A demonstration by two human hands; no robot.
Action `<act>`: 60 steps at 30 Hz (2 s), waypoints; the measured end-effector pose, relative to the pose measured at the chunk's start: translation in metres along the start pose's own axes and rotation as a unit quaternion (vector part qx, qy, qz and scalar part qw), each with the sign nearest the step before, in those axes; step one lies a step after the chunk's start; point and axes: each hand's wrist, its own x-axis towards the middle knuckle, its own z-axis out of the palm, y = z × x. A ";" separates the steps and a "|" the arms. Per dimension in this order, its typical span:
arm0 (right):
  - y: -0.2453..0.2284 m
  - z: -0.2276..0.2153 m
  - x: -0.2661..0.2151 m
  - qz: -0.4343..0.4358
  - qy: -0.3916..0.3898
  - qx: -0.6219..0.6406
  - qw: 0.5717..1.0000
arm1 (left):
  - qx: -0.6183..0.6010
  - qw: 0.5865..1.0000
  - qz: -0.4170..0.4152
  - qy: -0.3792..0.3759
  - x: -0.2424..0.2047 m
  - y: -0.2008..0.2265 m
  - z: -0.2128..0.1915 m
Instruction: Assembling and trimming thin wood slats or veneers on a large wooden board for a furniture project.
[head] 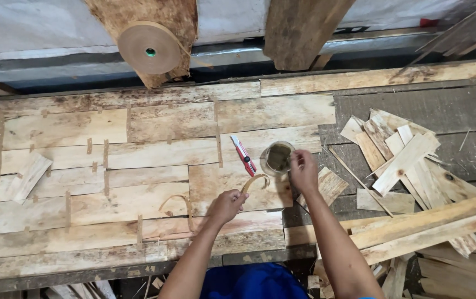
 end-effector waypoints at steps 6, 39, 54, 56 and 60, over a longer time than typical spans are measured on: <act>-0.002 0.025 -0.061 0.044 -0.150 -0.062 0.986 | -0.032 0.999 0.012 0.014 0.007 -0.020 0.008; -0.037 0.043 -0.051 -0.118 -0.042 -0.160 0.979 | -0.039 0.999 0.009 0.015 0.000 -0.056 0.015; 0.040 0.109 -0.070 0.106 0.041 0.172 0.979 | -0.086 0.995 0.000 -0.050 -0.026 -0.056 -0.004; 0.052 0.122 -0.069 0.126 0.045 0.195 0.972 | -0.082 0.995 -0.001 -0.052 -0.026 -0.062 -0.003; 0.048 0.132 -0.068 0.194 0.043 0.376 0.905 | -0.066 0.996 -0.009 -0.059 -0.033 -0.053 -0.011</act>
